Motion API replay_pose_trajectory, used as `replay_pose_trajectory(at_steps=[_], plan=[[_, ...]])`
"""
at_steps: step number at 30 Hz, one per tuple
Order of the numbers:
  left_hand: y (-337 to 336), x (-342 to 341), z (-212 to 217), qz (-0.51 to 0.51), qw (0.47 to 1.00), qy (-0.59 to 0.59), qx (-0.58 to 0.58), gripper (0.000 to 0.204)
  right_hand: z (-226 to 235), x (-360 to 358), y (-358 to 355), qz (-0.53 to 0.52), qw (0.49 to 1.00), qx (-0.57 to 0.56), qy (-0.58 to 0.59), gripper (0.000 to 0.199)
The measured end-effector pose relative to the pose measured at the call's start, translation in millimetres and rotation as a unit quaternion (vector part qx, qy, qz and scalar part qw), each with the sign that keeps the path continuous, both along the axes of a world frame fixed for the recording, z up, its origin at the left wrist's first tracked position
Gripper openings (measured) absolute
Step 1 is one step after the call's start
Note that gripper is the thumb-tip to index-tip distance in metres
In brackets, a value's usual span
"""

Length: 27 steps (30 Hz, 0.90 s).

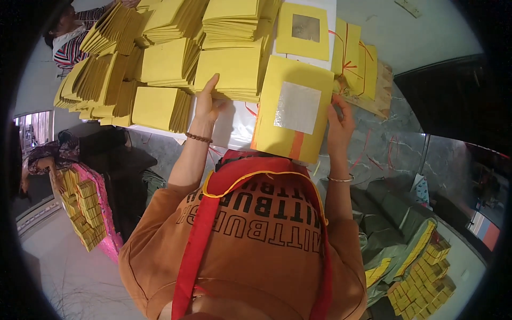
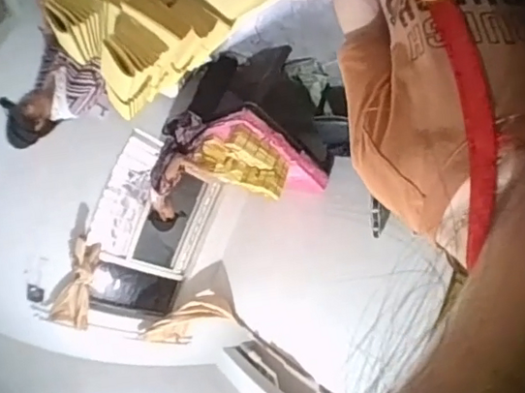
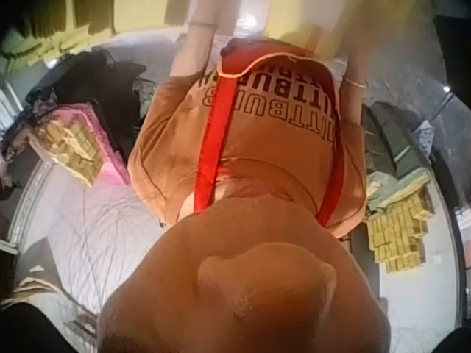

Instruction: Organizing and stacking yellow paper products on a table in a workspace.

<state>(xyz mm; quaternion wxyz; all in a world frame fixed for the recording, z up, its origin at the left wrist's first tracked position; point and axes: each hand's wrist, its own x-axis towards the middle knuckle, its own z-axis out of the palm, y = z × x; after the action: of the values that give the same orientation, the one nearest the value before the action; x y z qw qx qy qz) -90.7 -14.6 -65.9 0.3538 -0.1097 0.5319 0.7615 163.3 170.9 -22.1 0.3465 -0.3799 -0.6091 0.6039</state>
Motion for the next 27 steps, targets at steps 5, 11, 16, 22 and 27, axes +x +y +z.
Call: replay_pose_trajectory(at_steps=[5,11,16,22,27], plan=[[1,9,8,0.037,0.999,0.013,0.021,0.044,-1,5,-7,0.003,0.999,-0.026,-0.041,0.028],[-5,17,20,0.059,0.997,-0.021,-0.044,0.041,-17,4,-8,0.015,0.991,0.107,-0.073,0.031],[-28,31,14,0.043,0.996,-0.059,-0.044,0.057,-8,6,-9,0.107,0.879,0.415,-0.209,0.032],[-29,77,38,-0.165,0.893,0.399,-0.130,0.026,-19,8,-7,0.102,0.889,0.403,-0.191,0.031],[14,21,29,-0.141,0.577,0.763,-0.257,0.029,-19,8,-11,0.112,0.916,0.341,-0.180,0.030]])
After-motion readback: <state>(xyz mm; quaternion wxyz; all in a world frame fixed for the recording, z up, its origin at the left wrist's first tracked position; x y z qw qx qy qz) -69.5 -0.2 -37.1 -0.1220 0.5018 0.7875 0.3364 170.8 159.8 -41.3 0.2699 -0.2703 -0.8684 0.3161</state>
